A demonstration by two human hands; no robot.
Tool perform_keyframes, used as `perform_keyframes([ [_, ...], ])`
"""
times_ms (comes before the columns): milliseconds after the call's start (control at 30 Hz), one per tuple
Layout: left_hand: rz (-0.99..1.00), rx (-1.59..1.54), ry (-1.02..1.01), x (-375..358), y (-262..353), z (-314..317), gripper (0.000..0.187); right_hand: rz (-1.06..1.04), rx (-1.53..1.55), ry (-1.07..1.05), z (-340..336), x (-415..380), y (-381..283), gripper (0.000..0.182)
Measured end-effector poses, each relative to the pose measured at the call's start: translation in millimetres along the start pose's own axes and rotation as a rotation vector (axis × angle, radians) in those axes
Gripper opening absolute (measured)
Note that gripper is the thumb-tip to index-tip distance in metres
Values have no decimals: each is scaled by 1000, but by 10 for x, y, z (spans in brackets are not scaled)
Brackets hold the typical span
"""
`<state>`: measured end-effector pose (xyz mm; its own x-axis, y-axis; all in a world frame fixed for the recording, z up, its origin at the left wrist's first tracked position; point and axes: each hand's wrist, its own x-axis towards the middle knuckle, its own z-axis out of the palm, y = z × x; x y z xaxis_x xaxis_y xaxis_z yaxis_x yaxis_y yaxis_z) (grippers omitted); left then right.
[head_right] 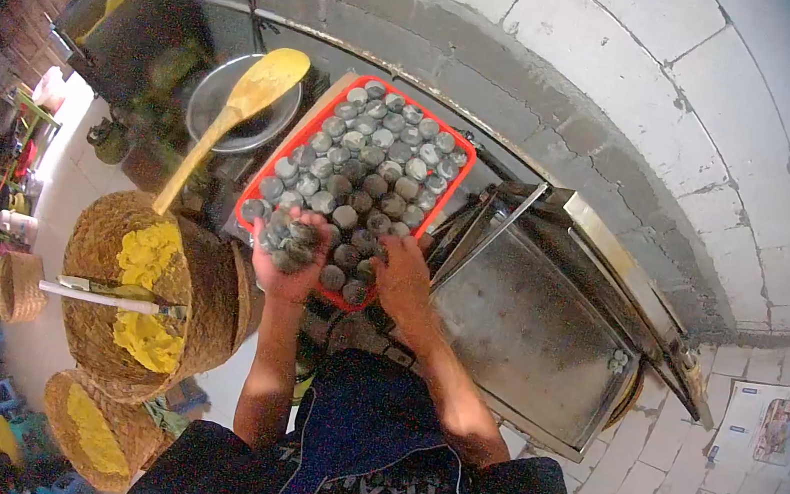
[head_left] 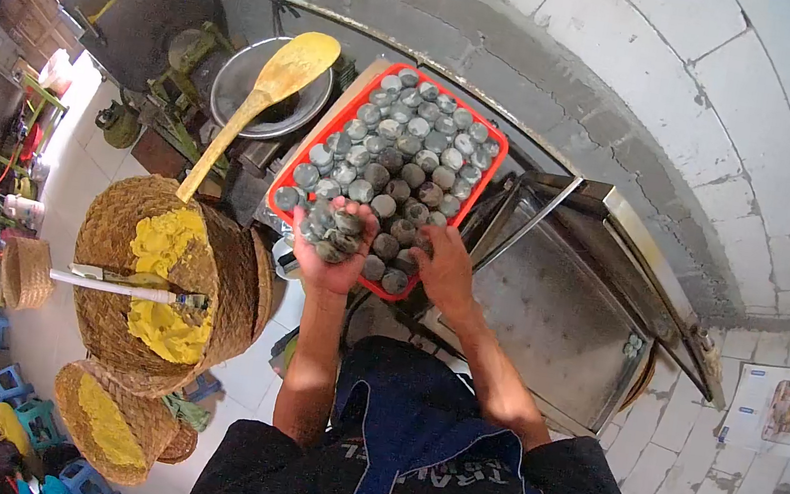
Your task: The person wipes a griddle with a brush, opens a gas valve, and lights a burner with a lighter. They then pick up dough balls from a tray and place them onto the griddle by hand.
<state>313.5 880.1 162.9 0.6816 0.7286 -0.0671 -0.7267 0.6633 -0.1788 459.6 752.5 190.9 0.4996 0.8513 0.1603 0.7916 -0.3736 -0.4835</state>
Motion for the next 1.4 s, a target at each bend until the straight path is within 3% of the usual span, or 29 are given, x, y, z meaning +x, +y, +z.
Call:
perform_keyframes([
  [100,-10,59,5,-8,-175,21,68,116,201,-39,-111,113,14,34],
  [200,-143,70,126,-73,-377,73,71,69,315,142,-278,200,-199,31],
  [267,-152,-25,121,-67,-415,-112,70,-62,403,48,-332,229,-305,25],
  [367,-109,-31,219,-46,-433,-168,67,63,617,-58,-429,287,-233,20],
  [400,-124,-5,215,-52,-415,-144,67,15,427,61,-406,385,-74,22],
  [433,-135,23,211,-71,-385,-119,67,16,427,55,-372,467,112,22],
  [500,-123,48,221,-94,-305,-77,68,240,240,9,-286,606,403,27],
  [633,-84,83,187,-67,-140,-15,69,210,101,-19,-117,765,395,31],
  [733,-49,127,183,-76,-75,27,69,348,-48,-56,62,849,221,32],
  [833,-38,133,189,-95,-38,34,69,327,-104,-7,222,827,90,35],
  [867,-36,129,200,-112,-36,31,69,301,-71,101,245,777,66,36],
  [1000,-35,123,186,-172,-8,33,70,233,114,130,305,837,270,39],
  [1067,-6,119,245,-221,2,46,71,131,159,304,326,957,470,42],
  [1100,-5,120,245,-223,14,40,71,130,160,304,341,954,484,42],
  [1167,-18,123,209,-209,34,23,72,282,54,109,281,946,415,43],
  [1267,-16,111,201,-164,25,7,72,176,32,243,276,885,286,38],
  [1400,-15,127,202,-95,24,56,69,254,244,234,11,869,189,40],
])
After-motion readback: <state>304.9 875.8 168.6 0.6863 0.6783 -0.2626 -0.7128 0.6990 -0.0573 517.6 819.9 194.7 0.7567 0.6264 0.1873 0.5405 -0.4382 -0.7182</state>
